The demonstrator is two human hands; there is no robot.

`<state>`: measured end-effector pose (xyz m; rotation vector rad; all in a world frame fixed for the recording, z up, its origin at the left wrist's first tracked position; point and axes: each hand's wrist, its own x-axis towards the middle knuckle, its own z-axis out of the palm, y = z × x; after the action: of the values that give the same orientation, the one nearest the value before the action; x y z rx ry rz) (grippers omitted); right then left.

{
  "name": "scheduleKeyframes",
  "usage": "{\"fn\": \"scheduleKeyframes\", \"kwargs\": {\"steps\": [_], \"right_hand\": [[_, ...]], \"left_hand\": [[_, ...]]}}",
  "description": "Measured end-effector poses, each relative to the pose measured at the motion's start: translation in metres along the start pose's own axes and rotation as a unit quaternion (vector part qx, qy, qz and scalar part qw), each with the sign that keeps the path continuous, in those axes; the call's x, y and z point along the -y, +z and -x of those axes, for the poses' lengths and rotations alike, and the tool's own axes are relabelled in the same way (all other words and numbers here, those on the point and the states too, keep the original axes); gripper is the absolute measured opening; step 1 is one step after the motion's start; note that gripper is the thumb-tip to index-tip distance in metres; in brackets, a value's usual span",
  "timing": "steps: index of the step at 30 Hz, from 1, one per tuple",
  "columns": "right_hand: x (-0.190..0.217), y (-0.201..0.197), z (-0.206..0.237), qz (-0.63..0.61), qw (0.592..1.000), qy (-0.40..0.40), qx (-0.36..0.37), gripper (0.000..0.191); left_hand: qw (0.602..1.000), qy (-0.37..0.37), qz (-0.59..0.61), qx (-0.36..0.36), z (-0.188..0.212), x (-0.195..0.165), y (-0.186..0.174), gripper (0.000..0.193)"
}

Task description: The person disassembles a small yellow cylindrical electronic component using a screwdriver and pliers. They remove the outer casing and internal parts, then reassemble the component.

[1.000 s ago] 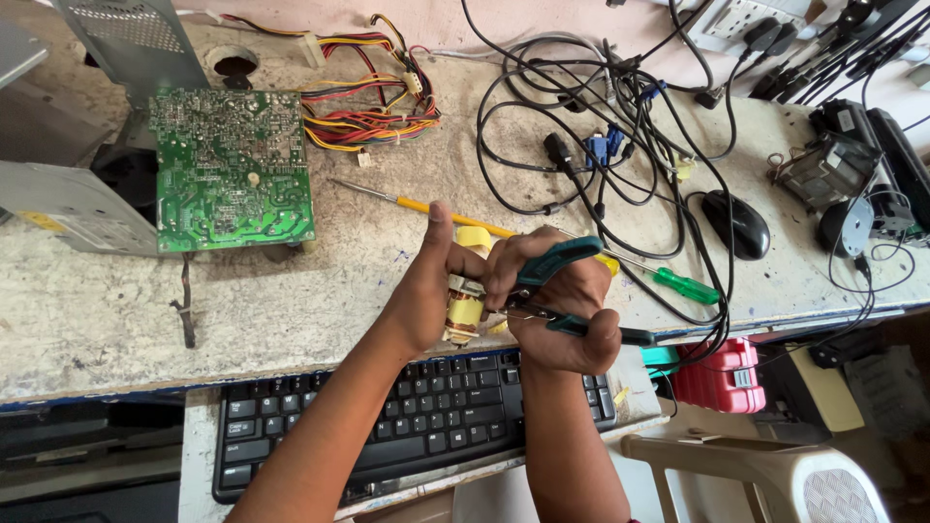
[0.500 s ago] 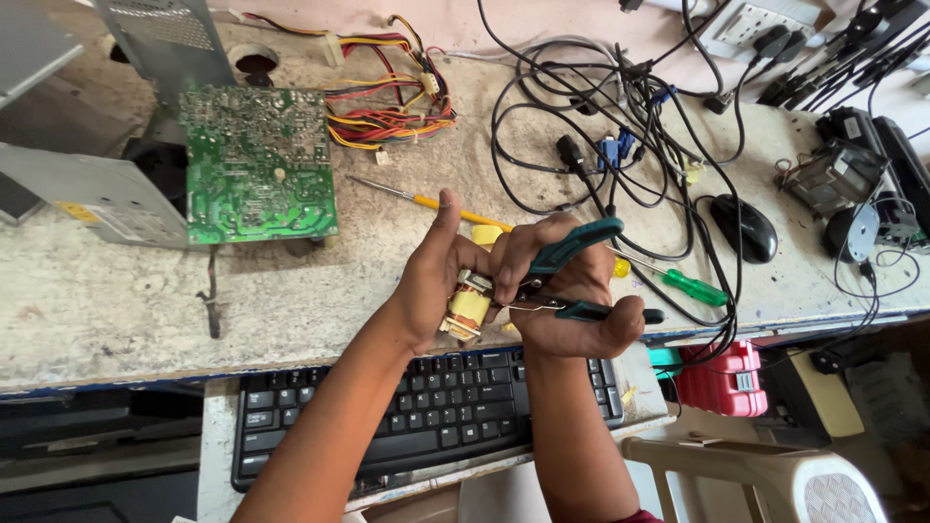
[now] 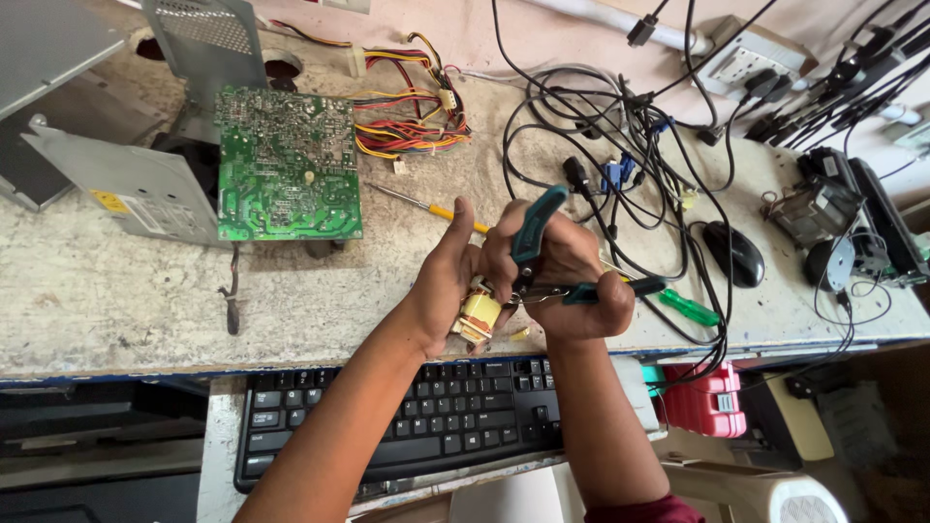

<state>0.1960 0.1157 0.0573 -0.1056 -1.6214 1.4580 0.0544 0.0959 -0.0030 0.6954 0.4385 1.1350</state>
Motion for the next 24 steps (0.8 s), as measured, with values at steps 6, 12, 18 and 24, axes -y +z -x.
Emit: {"fn": "scheduleKeyframes", "kwargs": {"steps": [6,12,18,24], "right_hand": [[-0.013,0.0,0.006,-0.083,0.996,-0.02,-0.017,0.085],[-0.022,0.002,0.003,-0.11,0.992,-0.041,-0.04,0.085],[-0.027,0.004,0.005,-0.188,0.977,-0.06,-0.082,0.08],[-0.023,0.005,0.006,-0.15,0.984,-0.068,-0.073,0.082]], "left_hand": [[0.998,0.001,-0.001,-0.059,0.0,-0.001,0.003,0.098],[0.998,0.015,0.022,-0.05,0.002,-0.004,0.001,0.103],[0.998,0.02,0.013,-0.053,0.002,-0.002,0.001,0.103],[0.999,0.031,0.004,-0.037,0.001,0.001,0.0,0.102]]}}
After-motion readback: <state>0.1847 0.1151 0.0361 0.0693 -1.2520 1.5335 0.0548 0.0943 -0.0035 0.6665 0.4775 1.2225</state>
